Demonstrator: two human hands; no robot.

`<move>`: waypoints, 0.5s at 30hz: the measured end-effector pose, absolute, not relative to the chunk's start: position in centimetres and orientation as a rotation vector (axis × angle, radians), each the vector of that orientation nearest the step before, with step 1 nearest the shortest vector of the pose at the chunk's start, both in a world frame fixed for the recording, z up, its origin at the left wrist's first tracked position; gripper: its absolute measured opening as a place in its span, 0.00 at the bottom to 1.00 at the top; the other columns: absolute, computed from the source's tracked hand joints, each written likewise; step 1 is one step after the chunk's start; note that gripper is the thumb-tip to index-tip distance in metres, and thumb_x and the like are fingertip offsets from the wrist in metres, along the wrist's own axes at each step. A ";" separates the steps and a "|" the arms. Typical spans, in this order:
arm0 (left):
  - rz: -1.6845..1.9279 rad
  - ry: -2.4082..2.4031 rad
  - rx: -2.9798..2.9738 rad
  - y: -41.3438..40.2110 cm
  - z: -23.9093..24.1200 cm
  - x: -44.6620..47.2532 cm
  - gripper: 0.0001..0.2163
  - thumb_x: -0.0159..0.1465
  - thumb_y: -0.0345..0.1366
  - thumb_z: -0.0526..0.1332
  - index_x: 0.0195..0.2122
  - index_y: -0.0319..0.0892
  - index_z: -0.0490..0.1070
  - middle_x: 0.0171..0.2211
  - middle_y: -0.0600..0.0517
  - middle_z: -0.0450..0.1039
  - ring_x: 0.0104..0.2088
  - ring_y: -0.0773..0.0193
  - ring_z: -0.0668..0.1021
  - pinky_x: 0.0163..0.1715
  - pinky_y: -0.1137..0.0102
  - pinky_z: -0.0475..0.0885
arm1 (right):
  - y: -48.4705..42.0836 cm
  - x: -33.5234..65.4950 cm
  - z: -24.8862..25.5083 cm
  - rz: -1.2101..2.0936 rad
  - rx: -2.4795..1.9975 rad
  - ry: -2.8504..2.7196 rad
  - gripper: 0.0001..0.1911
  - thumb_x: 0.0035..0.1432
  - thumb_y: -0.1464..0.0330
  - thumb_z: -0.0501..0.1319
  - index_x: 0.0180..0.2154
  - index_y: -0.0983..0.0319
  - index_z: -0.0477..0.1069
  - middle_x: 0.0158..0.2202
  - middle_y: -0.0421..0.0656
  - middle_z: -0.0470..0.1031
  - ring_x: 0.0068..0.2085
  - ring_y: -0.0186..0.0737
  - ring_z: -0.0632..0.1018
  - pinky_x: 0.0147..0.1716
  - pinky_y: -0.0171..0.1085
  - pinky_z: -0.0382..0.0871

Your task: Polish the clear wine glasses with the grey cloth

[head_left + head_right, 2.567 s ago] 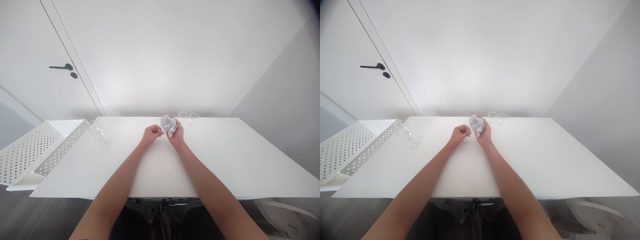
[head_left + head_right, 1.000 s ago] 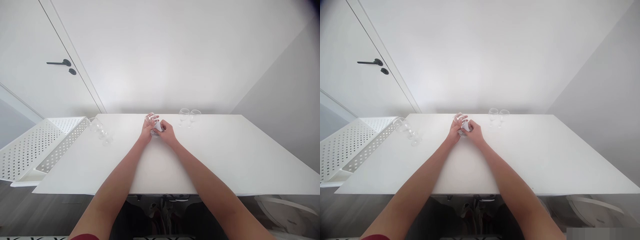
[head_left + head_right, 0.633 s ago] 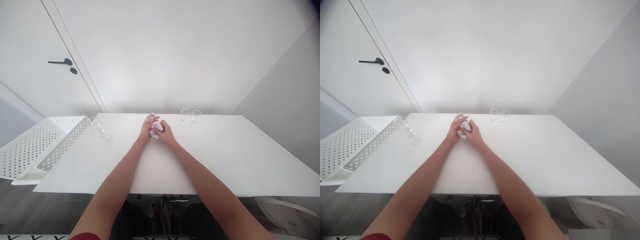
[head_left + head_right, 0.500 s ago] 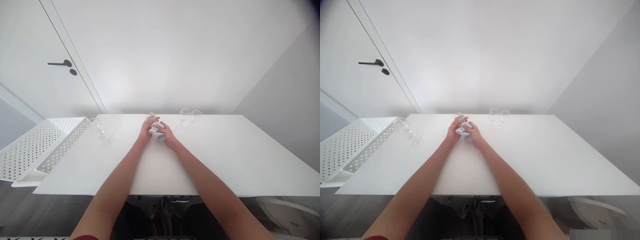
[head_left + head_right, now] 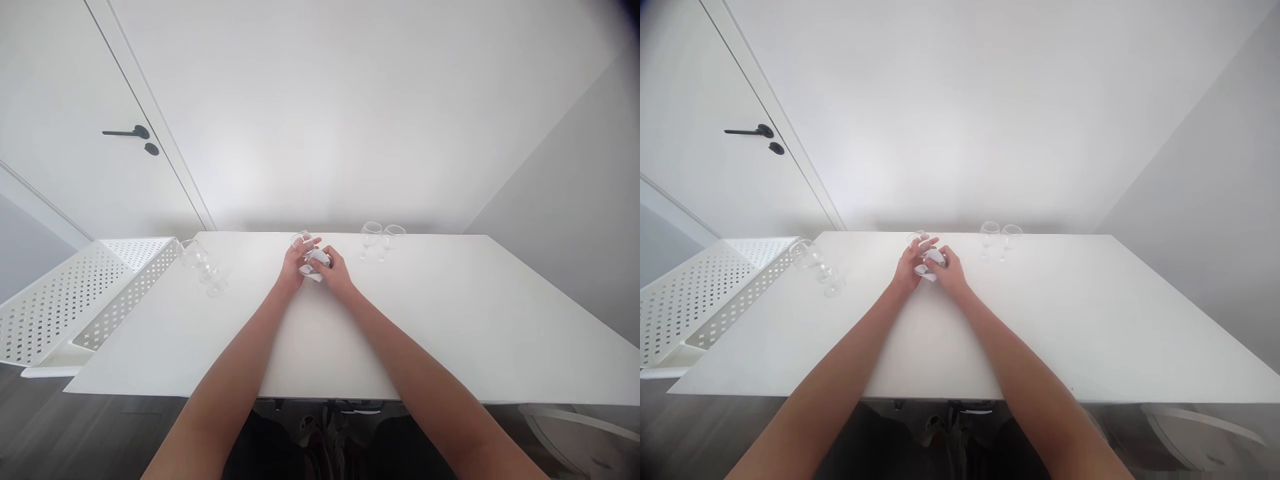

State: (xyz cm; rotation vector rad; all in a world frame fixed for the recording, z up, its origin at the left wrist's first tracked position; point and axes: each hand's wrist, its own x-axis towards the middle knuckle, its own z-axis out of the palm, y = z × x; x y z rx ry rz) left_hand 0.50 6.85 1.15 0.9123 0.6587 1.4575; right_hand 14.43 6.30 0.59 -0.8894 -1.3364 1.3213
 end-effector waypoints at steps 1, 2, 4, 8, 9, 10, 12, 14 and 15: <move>1.469 0.682 0.908 6.8 1.2 0.5 0.22 0.62 0.54 0.68 0.50 0.45 0.74 0.59 0.42 0.75 0.52 0.51 0.77 0.48 0.59 0.73 | 6.3 14.4 0.5 1.203 -0.927 -1.375 0.23 0.50 0.53 0.73 0.30 0.57 0.61 0.27 0.35 0.64 0.30 0.35 0.66 0.30 0.36 0.61; 1.480 0.698 0.900 6.8 1.2 0.5 0.22 0.62 0.54 0.68 0.50 0.45 0.74 0.59 0.42 0.75 0.53 0.51 0.77 0.47 0.59 0.73 | 6.3 14.3 0.4 1.152 -0.948 -1.393 0.23 0.49 0.54 0.73 0.29 0.57 0.60 0.27 0.35 0.63 0.30 0.35 0.65 0.30 0.35 0.61; 1.482 0.690 0.876 6.8 1.2 0.5 0.23 0.62 0.56 0.66 0.49 0.44 0.74 0.59 0.42 0.75 0.52 0.51 0.77 0.48 0.59 0.73 | 6.3 14.2 0.4 1.294 -0.921 -1.338 0.22 0.52 0.53 0.71 0.30 0.57 0.61 0.28 0.35 0.64 0.30 0.35 0.66 0.29 0.35 0.62; 1.424 0.633 0.867 6.8 1.2 0.5 0.25 0.63 0.59 0.63 0.48 0.43 0.75 0.59 0.41 0.75 0.48 0.52 0.80 0.47 0.58 0.74 | 6.5 14.1 0.6 1.651 -0.791 -1.108 0.20 0.56 0.50 0.66 0.32 0.56 0.62 0.31 0.38 0.68 0.31 0.37 0.70 0.28 0.36 0.63; 1.424 0.643 0.871 6.8 1.2 0.5 0.24 0.63 0.59 0.64 0.49 0.44 0.75 0.59 0.41 0.75 0.48 0.51 0.80 0.47 0.58 0.74 | 6.4 14.2 0.6 1.606 -0.803 -1.129 0.20 0.55 0.51 0.67 0.32 0.56 0.61 0.31 0.37 0.67 0.31 0.36 0.69 0.28 0.35 0.63; 1.436 0.665 0.873 6.9 1.2 0.5 0.24 0.63 0.59 0.65 0.49 0.44 0.75 0.59 0.41 0.75 0.48 0.51 0.80 0.46 0.58 0.74 | 6.4 14.2 0.6 1.512 -0.829 -1.185 0.21 0.54 0.52 0.68 0.32 0.56 0.61 0.30 0.37 0.66 0.30 0.36 0.68 0.28 0.35 0.62; 1.476 0.718 0.866 6.9 1.1 0.4 0.23 0.62 0.56 0.66 0.49 0.45 0.75 0.59 0.43 0.76 0.50 0.51 0.79 0.45 0.60 0.74 | 6.2 14.2 0.7 1.276 -0.880 -1.328 0.22 0.51 0.55 0.71 0.31 0.56 0.59 0.29 0.35 0.64 0.30 0.35 0.66 0.29 0.35 0.61; 1.507 0.733 0.841 7.0 1.1 0.3 0.22 0.62 0.55 0.67 0.49 0.45 0.75 0.59 0.44 0.76 0.52 0.52 0.78 0.44 0.61 0.74 | 5.9 14.1 0.9 1.189 -0.897 -1.390 0.21 0.50 0.58 0.71 0.31 0.56 0.59 0.29 0.35 0.64 0.31 0.35 0.65 0.30 0.35 0.61; 1.503 0.717 0.820 7.0 1.1 0.3 0.22 0.63 0.56 0.66 0.48 0.45 0.75 0.59 0.44 0.76 0.53 0.52 0.77 0.45 0.62 0.74 | 5.8 14.1 1.1 1.264 -0.894 -1.365 0.20 0.51 0.58 0.71 0.32 0.56 0.61 0.29 0.35 0.65 0.31 0.35 0.66 0.31 0.35 0.62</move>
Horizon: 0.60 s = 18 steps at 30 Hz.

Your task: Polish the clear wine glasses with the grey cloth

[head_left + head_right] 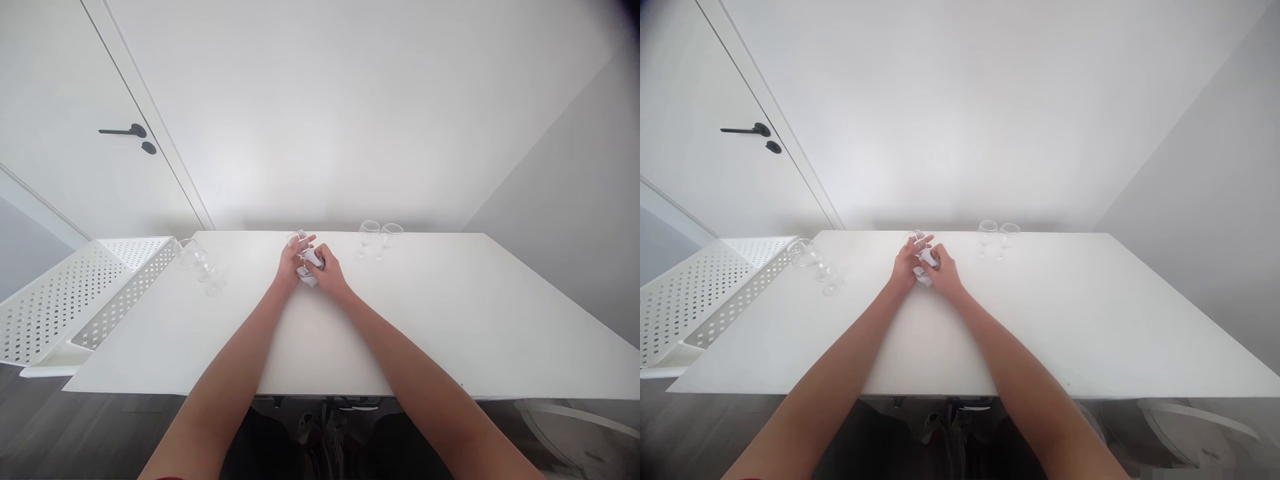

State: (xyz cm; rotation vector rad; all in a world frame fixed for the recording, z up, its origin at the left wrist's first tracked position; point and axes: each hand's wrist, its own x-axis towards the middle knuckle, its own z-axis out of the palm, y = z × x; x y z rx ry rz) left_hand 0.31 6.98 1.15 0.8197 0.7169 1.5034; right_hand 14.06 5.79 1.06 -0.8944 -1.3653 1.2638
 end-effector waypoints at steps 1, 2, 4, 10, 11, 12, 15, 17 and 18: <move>1.489 0.691 0.798 7.0 1.2 0.3 0.22 0.63 0.57 0.65 0.48 0.44 0.75 0.59 0.44 0.76 0.53 0.53 0.77 0.45 0.62 0.74 | 5.7 14.0 1.3 1.404 -0.879 -1.308 0.18 0.52 0.57 0.69 0.33 0.56 0.63 0.30 0.36 0.67 0.32 0.36 0.68 0.31 0.36 0.63; 1.468 0.661 0.781 6.9 1.3 0.4 0.23 0.64 0.59 0.63 0.47 0.44 0.75 0.59 0.43 0.76 0.53 0.53 0.77 0.46 0.61 0.74 | 5.5 14.0 1.5 1.572 -0.849 -1.232 0.16 0.53 0.56 0.68 0.35 0.56 0.65 0.31 0.37 0.68 0.33 0.37 0.69 0.31 0.36 0.64; 1.419 0.609 0.784 6.8 1.5 0.5 0.26 0.66 0.61 0.58 0.47 0.43 0.75 0.59 0.42 0.76 0.53 0.54 0.77 0.47 0.61 0.74 | 5.4 14.1 1.8 1.851 -0.764 -1.100 0.17 0.54 0.55 0.68 0.38 0.56 0.68 0.34 0.40 0.71 0.34 0.40 0.72 0.31 0.38 0.66; 1.470 0.648 0.933 6.4 1.8 0.9 0.22 0.64 0.55 0.64 0.52 0.47 0.73 0.62 0.45 0.73 0.58 0.53 0.74 0.53 0.60 0.71 | 5.4 14.2 1.2 1.548 -0.789 -1.337 0.18 0.50 0.58 0.72 0.36 0.56 0.66 0.35 0.38 0.71 0.36 0.39 0.72 0.36 0.39 0.68; 1.475 0.662 0.955 6.3 1.8 0.8 0.22 0.63 0.54 0.66 0.52 0.47 0.73 0.62 0.45 0.73 0.58 0.52 0.74 0.53 0.59 0.71 | 5.5 14.1 1.0 1.398 -0.846 -1.383 0.18 0.50 0.59 0.72 0.34 0.56 0.65 0.33 0.37 0.70 0.35 0.39 0.70 0.36 0.39 0.67; 1.473 0.669 0.966 6.3 1.8 0.8 0.23 0.62 0.53 0.67 0.53 0.48 0.72 0.62 0.45 0.74 0.58 0.51 0.74 0.54 0.59 0.70 | 5.5 14.1 1.0 1.285 -0.893 -1.406 0.18 0.50 0.59 0.72 0.33 0.56 0.63 0.31 0.36 0.68 0.34 0.38 0.69 0.35 0.38 0.66; 1.437 0.643 0.924 6.3 1.8 0.7 0.24 0.62 0.56 0.66 0.53 0.47 0.72 0.61 0.44 0.74 0.59 0.50 0.74 0.54 0.57 0.70 | 5.5 14.1 1.4 1.397 -0.862 -1.357 0.17 0.51 0.57 0.70 0.35 0.56 0.66 0.32 0.38 0.70 0.35 0.40 0.71 0.35 0.40 0.67; 1.392 0.614 0.888 6.4 1.7 0.7 0.24 0.63 0.58 0.64 0.52 0.47 0.72 0.59 0.43 0.76 0.58 0.50 0.74 0.55 0.56 0.70 | 5.4 14.3 1.7 1.636 -0.745 -1.307 0.18 0.51 0.57 0.70 0.39 0.56 0.68 0.36 0.41 0.73 0.37 0.43 0.74 0.36 0.41 0.69; 1.380 0.604 0.888 6.4 1.7 0.7 0.25 0.63 0.59 0.64 0.52 0.46 0.73 0.58 0.43 0.76 0.58 0.49 0.74 0.55 0.56 0.70 | 5.4 14.4 1.8 1.678 -0.710 -1.303 0.19 0.50 0.57 0.71 0.39 0.56 0.69 0.37 0.41 0.73 0.38 0.43 0.74 0.37 0.42 0.69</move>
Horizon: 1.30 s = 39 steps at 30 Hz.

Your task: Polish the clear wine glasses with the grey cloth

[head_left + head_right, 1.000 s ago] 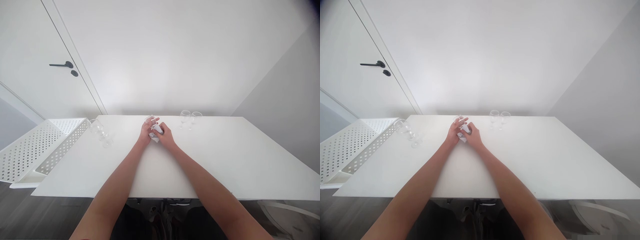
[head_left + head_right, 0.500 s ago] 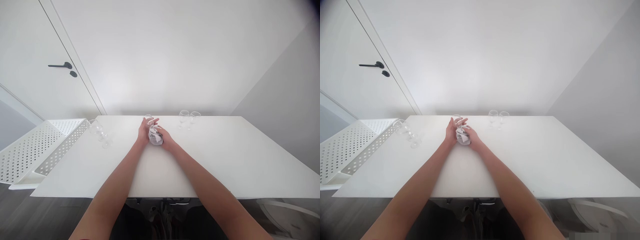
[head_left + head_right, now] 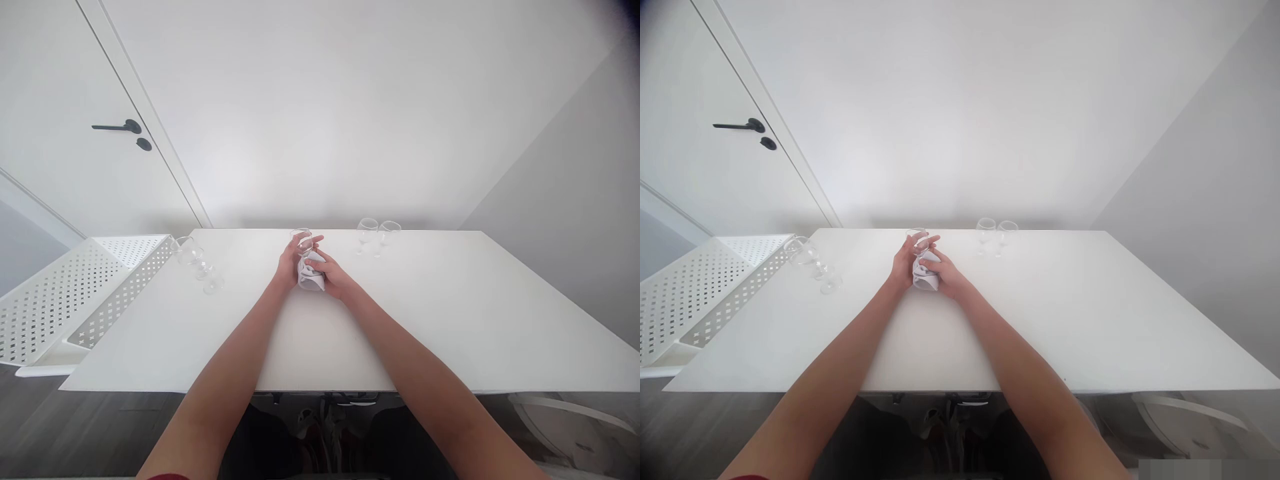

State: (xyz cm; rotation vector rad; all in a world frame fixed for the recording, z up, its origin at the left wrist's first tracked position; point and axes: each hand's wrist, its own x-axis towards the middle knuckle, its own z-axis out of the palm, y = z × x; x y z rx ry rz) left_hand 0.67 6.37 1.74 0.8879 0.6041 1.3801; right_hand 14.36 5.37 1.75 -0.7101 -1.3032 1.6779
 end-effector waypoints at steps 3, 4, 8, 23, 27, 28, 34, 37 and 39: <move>1.414 0.631 0.928 6.4 1.8 0.7 0.24 0.60 0.55 0.68 0.53 0.48 0.73 0.59 0.44 0.76 0.57 0.50 0.75 0.54 0.56 0.71 | 5.4 14.3 1.3 1.372 -0.821 -1.398 0.17 0.49 0.60 0.71 0.32 0.56 0.63 0.31 0.38 0.68 0.33 0.39 0.70 0.35 0.40 0.66; 1.431 0.649 0.939 6.4 1.8 0.7 0.24 0.60 0.53 0.70 0.53 0.49 0.72 0.59 0.45 0.75 0.57 0.50 0.75 0.55 0.56 0.71 | 5.5 14.3 1.1 1.219 -0.882 -1.438 0.17 0.51 0.61 0.69 0.30 0.56 0.61 0.28 0.37 0.65 0.32 0.38 0.68 0.34 0.39 0.65; 1.428 0.629 0.928 6.4 1.8 0.6 0.24 0.60 0.50 0.71 0.54 0.51 0.71 0.61 0.46 0.74 0.56 0.51 0.76 0.55 0.56 0.70 | 5.4 14.2 1.0 0.995 -0.972 -1.513 0.16 0.53 0.61 0.66 0.29 0.56 0.58 0.28 0.37 0.64 0.32 0.38 0.66 0.33 0.38 0.63; 1.516 0.790 0.957 7.4 0.7 0.5 0.21 0.62 0.54 0.68 0.50 0.46 0.78 0.50 0.45 0.76 0.51 0.55 0.76 0.46 0.64 0.72 | 6.2 14.3 0.3 1.018 -1.041 -1.512 0.17 0.57 0.56 0.65 0.34 0.54 0.59 0.27 0.35 0.65 0.29 0.37 0.66 0.30 0.36 0.61; 1.558 0.644 0.920 7.4 0.8 0.1 0.23 0.62 0.56 0.67 0.50 0.45 0.78 0.49 0.44 0.75 0.50 0.56 0.77 0.47 0.65 0.73 | 7.1 14.7 0.1 1.125 -1.029 -1.183 0.17 0.58 0.50 0.63 0.37 0.55 0.66 0.33 0.39 0.70 0.35 0.39 0.71 0.35 0.38 0.67; 1.577 0.623 0.896 7.4 0.8 0.0 0.22 0.62 0.55 0.68 0.50 0.46 0.77 0.51 0.44 0.75 0.51 0.56 0.77 0.48 0.65 0.73 | 7.3 14.9 0.0 1.127 -1.043 -1.088 0.18 0.58 0.49 0.63 0.36 0.56 0.67 0.35 0.40 0.71 0.36 0.40 0.72 0.36 0.38 0.68; 1.743 0.601 0.789 7.6 1.0 -0.2 0.24 0.58 0.47 0.73 0.54 0.52 0.70 0.56 0.47 0.73 0.59 0.58 0.74 0.58 0.60 0.71 | 8.1 15.7 -0.3 1.520 -0.866 -0.740 0.20 0.56 0.47 0.64 0.38 0.56 0.69 0.42 0.47 0.76 0.42 0.48 0.77 0.37 0.44 0.73; 1.720 0.561 0.844 7.2 1.4 0.3 0.30 0.54 0.43 0.77 0.55 0.55 0.65 0.56 0.48 0.73 0.60 0.57 0.75 0.60 0.57 0.70 | 8.0 15.5 -0.1 1.646 -0.745 -0.842 0.19 0.57 0.48 0.63 0.40 0.55 0.70 0.46 0.47 0.77 0.46 0.50 0.78 0.40 0.46 0.75; 1.642 0.536 0.894 6.8 1.7 0.7 0.33 0.53 0.41 0.78 0.56 0.56 0.63 0.56 0.47 0.74 0.59 0.55 0.76 0.59 0.55 0.70 | 7.9 15.4 0.1 1.558 -0.742 -0.909 0.19 0.57 0.50 0.64 0.43 0.54 0.71 0.48 0.46 0.77 0.48 0.47 0.77 0.43 0.45 0.74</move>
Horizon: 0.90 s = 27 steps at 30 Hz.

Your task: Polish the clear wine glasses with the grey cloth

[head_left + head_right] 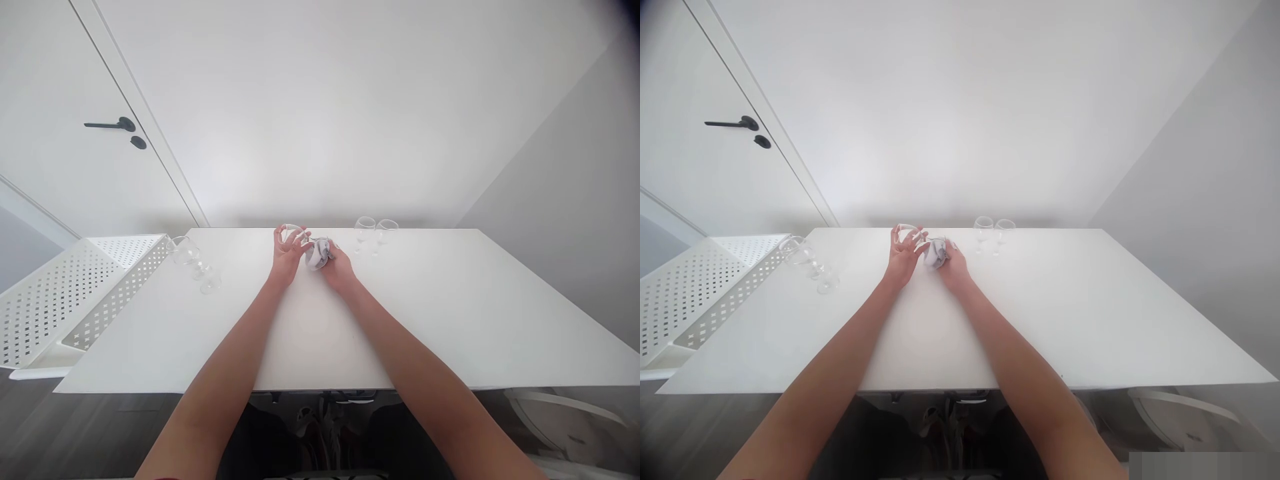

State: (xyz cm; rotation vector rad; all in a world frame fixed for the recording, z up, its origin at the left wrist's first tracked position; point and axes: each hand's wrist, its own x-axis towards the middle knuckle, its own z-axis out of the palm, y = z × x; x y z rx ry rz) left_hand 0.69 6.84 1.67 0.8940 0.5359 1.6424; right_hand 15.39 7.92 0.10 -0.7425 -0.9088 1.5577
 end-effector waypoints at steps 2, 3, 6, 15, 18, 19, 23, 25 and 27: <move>1.578 0.536 0.910 6.5 1.9 1.0 0.32 0.53 0.41 0.78 0.54 0.54 0.64 0.55 0.46 0.75 0.60 0.52 0.76 0.58 0.55 0.70 | 7.8 15.4 0.2 1.383 -0.800 -0.999 0.19 0.58 0.52 0.65 0.47 0.53 0.71 0.48 0.44 0.76 0.48 0.45 0.76 0.46 0.43 0.73; 1.565 0.542 0.905 6.4 2.0 1.0 0.31 0.53 0.40 0.78 0.53 0.53 0.65 0.55 0.45 0.75 0.60 0.51 0.76 0.58 0.54 0.69 | 7.7 15.5 0.3 1.275 -0.842 -1.056 0.20 0.58 0.53 0.64 0.49 0.53 0.71 0.48 0.44 0.76 0.48 0.44 0.76 0.48 0.43 0.72; 1.560 0.542 0.884 6.3 2.0 1.2 0.30 0.51 0.40 0.79 0.51 0.51 0.66 0.55 0.44 0.76 0.61 0.49 0.76 0.61 0.52 0.67 | 7.4 15.7 0.5 0.965 -0.936 -1.189 0.21 0.58 0.59 0.64 0.52 0.54 0.72 0.53 0.45 0.76 0.53 0.45 0.74 0.54 0.45 0.69; 1.584 0.543 0.904 7.0 1.2 0.5 0.24 0.58 0.47 0.74 0.49 0.47 0.67 0.51 0.44 0.79 0.56 0.50 0.80 0.63 0.52 0.67 | 7.2 15.5 0.7 1.250 -0.806 -1.029 0.25 0.53 0.59 0.69 0.53 0.52 0.72 0.50 0.43 0.77 0.49 0.44 0.77 0.46 0.42 0.74; 1.625 0.589 0.894 7.1 1.3 0.4 0.23 0.61 0.52 0.70 0.50 0.46 0.67 0.52 0.43 0.79 0.54 0.52 0.81 0.61 0.54 0.68 | 7.4 15.0 0.0 1.510 -0.789 -1.036 0.21 0.52 0.54 0.70 0.45 0.57 0.74 0.43 0.44 0.78 0.43 0.43 0.77 0.42 0.42 0.73; 1.634 0.596 0.892 7.1 1.4 0.3 0.23 0.62 0.53 0.69 0.50 0.46 0.68 0.53 0.42 0.78 0.54 0.52 0.81 0.61 0.54 0.68 | 7.5 14.9 -0.1 1.507 -0.815 -1.072 0.22 0.51 0.54 0.71 0.44 0.57 0.75 0.42 0.44 0.78 0.43 0.43 0.77 0.42 0.41 0.72; 1.623 0.602 0.907 7.0 1.6 0.4 0.24 0.61 0.55 0.69 0.52 0.48 0.69 0.57 0.42 0.76 0.58 0.50 0.78 0.59 0.55 0.68 | 7.3 14.8 -0.2 1.244 -0.926 -1.205 0.24 0.50 0.56 0.72 0.48 0.54 0.75 0.44 0.41 0.78 0.43 0.43 0.76 0.44 0.40 0.71; 1.624 0.612 0.909 7.0 1.5 0.4 0.23 0.62 0.56 0.68 0.51 0.48 0.70 0.58 0.42 0.76 0.61 0.50 0.76 0.59 0.56 0.68 | 7.2 14.9 0.0 1.238 -0.896 -1.173 0.23 0.52 0.54 0.71 0.49 0.54 0.75 0.46 0.42 0.78 0.45 0.43 0.76 0.43 0.40 0.71; 1.632 0.627 0.878 7.0 1.5 0.4 0.23 0.64 0.58 0.64 0.50 0.48 0.71 0.59 0.43 0.75 0.64 0.50 0.72 0.58 0.58 0.69 | 7.1 15.0 0.4 1.390 -0.809 -1.090 0.22 0.55 0.51 0.68 0.47 0.55 0.75 0.46 0.44 0.79 0.45 0.45 0.76 0.43 0.41 0.72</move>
